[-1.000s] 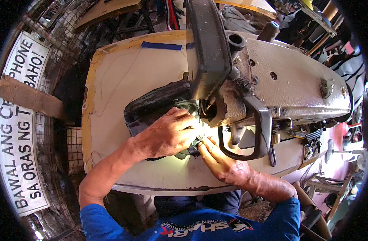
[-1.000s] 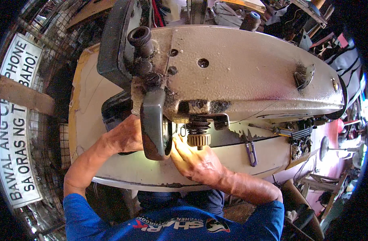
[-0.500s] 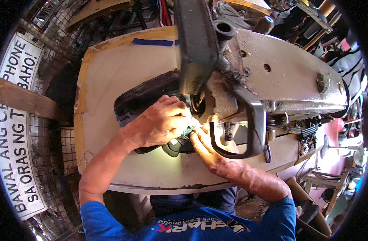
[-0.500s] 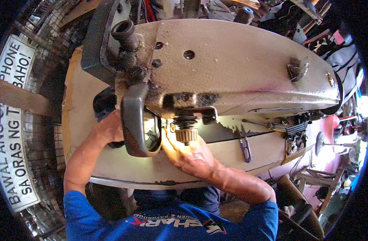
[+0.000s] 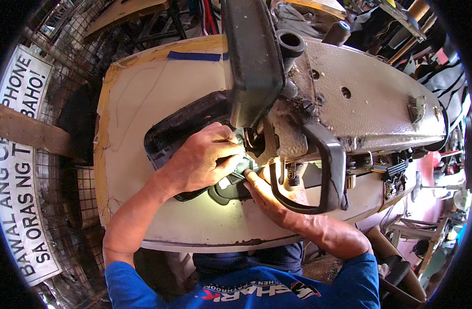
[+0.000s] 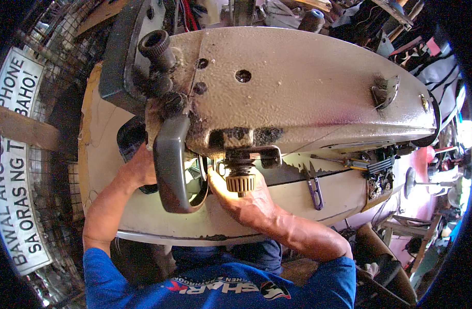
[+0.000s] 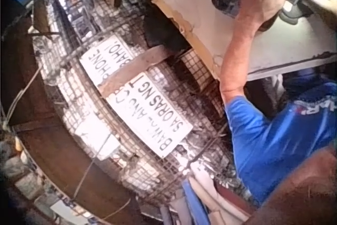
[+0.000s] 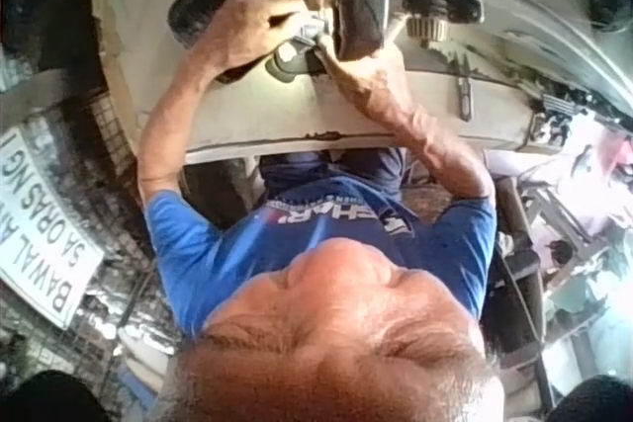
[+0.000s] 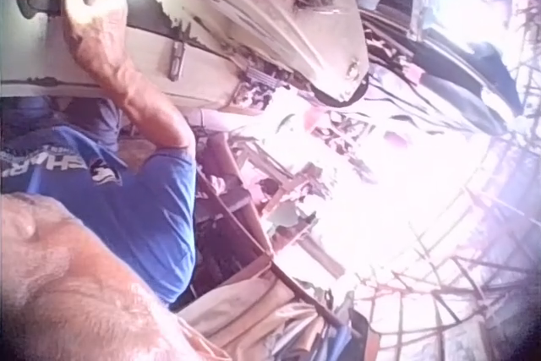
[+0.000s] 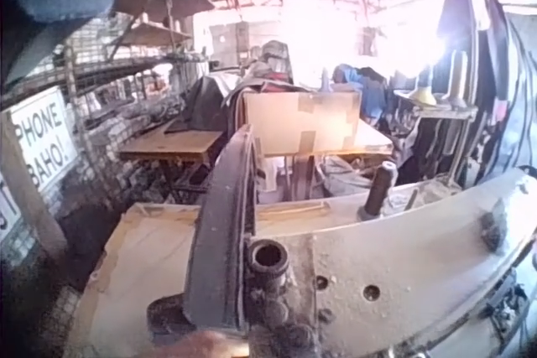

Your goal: Sewing a small textile pouch using an industrial sewing machine.

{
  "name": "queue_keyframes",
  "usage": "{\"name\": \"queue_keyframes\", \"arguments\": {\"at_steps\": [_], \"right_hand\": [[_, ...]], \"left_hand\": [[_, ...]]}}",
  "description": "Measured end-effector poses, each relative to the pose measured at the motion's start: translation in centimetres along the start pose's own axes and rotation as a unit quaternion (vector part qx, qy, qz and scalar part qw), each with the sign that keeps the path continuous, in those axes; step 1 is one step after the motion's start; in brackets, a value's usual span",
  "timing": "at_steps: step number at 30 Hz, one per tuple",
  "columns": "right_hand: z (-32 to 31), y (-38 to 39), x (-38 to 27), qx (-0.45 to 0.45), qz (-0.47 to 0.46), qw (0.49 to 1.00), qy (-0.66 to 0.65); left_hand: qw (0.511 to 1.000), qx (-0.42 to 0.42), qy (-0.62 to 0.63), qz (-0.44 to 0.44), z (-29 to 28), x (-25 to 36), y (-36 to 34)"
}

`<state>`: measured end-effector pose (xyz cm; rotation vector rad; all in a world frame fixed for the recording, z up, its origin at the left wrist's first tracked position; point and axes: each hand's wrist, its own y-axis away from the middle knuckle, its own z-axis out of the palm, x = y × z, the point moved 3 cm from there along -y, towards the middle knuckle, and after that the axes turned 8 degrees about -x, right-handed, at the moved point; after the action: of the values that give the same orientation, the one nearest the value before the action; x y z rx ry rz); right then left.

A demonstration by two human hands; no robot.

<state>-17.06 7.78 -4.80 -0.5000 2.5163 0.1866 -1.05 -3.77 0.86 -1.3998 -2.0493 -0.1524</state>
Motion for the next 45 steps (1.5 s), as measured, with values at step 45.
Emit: {"name": "queue_keyframes", "arguments": {"at_steps": [45], "right_hand": [[-1.4, -0.5, 0.7, 0.072, 0.137, 0.96, -0.233]], "left_hand": [[0.987, -0.027, -0.154, 0.034, 2.6, 1.3, 0.0]]}}
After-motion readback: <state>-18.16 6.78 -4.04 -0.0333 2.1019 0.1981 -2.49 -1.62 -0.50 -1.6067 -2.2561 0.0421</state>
